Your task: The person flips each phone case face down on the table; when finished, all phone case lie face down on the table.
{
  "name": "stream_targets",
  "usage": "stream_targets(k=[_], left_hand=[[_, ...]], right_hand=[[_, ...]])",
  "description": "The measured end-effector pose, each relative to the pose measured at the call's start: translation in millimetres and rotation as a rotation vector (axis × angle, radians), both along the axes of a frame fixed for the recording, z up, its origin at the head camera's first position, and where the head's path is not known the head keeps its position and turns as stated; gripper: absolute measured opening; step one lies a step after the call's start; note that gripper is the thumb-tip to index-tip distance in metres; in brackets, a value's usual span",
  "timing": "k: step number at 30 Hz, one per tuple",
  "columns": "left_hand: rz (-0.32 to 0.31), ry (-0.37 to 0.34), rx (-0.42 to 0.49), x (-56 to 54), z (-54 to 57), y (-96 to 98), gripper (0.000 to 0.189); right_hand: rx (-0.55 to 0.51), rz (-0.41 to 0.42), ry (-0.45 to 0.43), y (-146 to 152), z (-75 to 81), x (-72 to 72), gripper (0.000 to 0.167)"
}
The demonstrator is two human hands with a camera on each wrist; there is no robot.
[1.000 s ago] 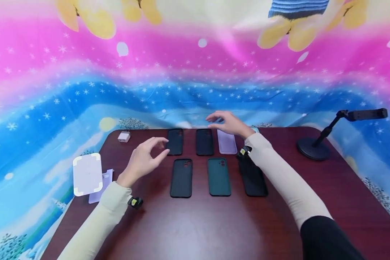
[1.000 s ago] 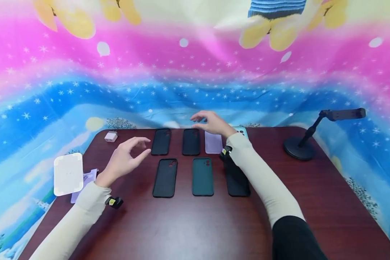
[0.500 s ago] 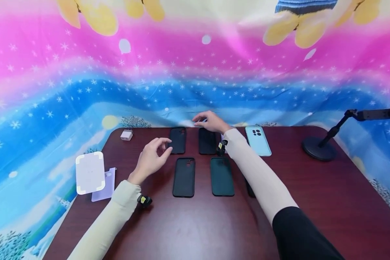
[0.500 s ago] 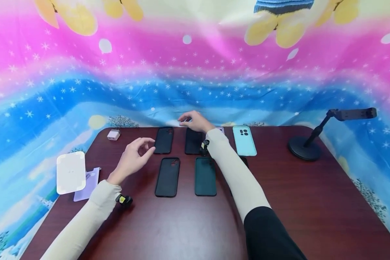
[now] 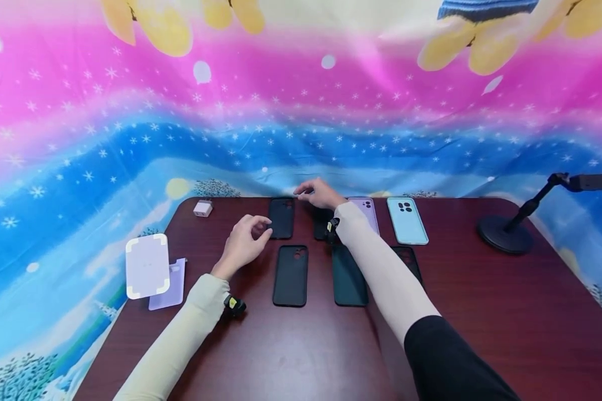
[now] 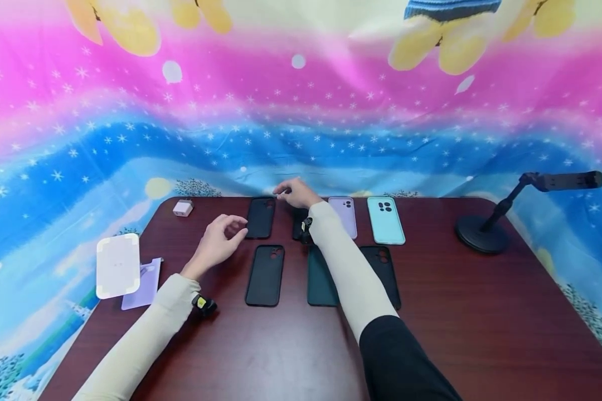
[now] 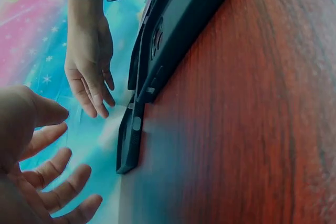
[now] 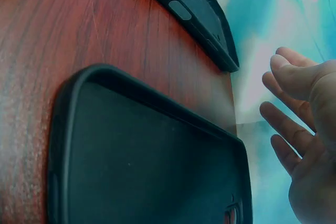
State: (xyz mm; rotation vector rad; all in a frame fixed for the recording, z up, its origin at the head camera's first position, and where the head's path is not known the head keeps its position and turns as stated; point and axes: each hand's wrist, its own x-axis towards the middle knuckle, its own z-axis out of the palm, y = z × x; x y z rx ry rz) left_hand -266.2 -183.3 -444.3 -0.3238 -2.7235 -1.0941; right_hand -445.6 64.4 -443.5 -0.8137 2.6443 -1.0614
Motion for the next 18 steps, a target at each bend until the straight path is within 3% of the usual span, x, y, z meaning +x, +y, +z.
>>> stream_targets(k=[8, 18], left_hand=[[-0.024, -0.094, -0.011, -1.8, -6.8, -3.3, 0.033], [-0.013, -0.149, -0.091, -4.4, -13.7, -0.3, 0.037]], right_hand=[[0.036, -0.041, -0.052, -8.5, -3.8, 1.9, 0.029], [0.084, -0.051, -0.129, -15.5, -9.6, 5.2, 0.039]])
